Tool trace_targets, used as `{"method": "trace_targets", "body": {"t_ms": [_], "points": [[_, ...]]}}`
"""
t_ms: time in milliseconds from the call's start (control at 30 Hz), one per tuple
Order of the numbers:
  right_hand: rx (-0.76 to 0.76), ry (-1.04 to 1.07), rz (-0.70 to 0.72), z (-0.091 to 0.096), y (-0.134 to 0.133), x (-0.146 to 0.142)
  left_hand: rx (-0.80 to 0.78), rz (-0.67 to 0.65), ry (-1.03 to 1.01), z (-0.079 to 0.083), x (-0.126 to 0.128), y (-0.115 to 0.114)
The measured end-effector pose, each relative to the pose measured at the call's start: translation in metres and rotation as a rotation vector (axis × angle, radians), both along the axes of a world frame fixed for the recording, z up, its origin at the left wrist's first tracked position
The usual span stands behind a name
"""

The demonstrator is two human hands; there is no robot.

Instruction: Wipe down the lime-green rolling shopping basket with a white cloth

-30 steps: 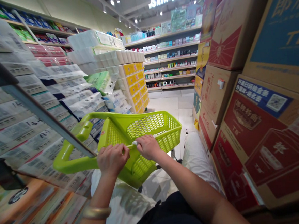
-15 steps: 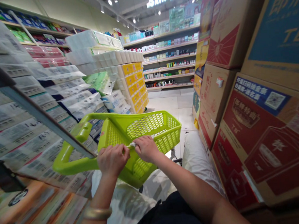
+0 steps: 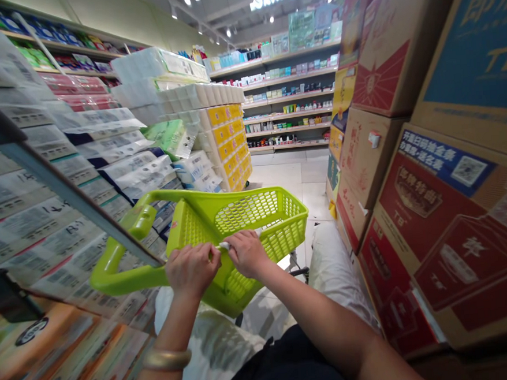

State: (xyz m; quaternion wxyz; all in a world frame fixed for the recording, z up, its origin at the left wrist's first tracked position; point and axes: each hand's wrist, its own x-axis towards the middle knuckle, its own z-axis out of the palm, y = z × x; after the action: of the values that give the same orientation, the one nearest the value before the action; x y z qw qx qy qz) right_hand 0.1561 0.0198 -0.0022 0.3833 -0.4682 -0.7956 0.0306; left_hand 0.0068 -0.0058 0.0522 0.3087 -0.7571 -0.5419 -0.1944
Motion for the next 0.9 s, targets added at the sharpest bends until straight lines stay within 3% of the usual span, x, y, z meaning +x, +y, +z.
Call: {"method": "trace_targets", "body": {"t_ms": [100,300,433,600,700,833,900], "points": [[-0.021,-0.047,-0.024,-0.003,0.007,0.022,-0.022,-0.013,-0.031,0.000,-0.003,0.000],[-0.021,-0.018,-0.259,-0.020,0.019,0.076,-0.011,-0.002,-0.038,-0.002,-0.006,0.005],[-0.024,0.049,-0.333,-0.022,0.015,0.057,-0.020,0.011,-0.055,-0.002,-0.005,0.009],[-0.034,0.009,-0.107,-0.015,0.012,0.027,-0.033,0.028,-0.021,-0.002,-0.008,0.014],[-0.053,-0.021,-0.113,-0.016,0.021,0.046,-0.017,0.039,0.026,-0.001,-0.011,0.018],[-0.053,0.000,-0.266,-0.025,0.035,0.086,-0.002,0.039,0.050,0.002,-0.013,0.026],[-0.051,0.030,-0.326,-0.027,0.040,0.092,-0.010,0.044,0.048,0.003,-0.013,0.032]]}}
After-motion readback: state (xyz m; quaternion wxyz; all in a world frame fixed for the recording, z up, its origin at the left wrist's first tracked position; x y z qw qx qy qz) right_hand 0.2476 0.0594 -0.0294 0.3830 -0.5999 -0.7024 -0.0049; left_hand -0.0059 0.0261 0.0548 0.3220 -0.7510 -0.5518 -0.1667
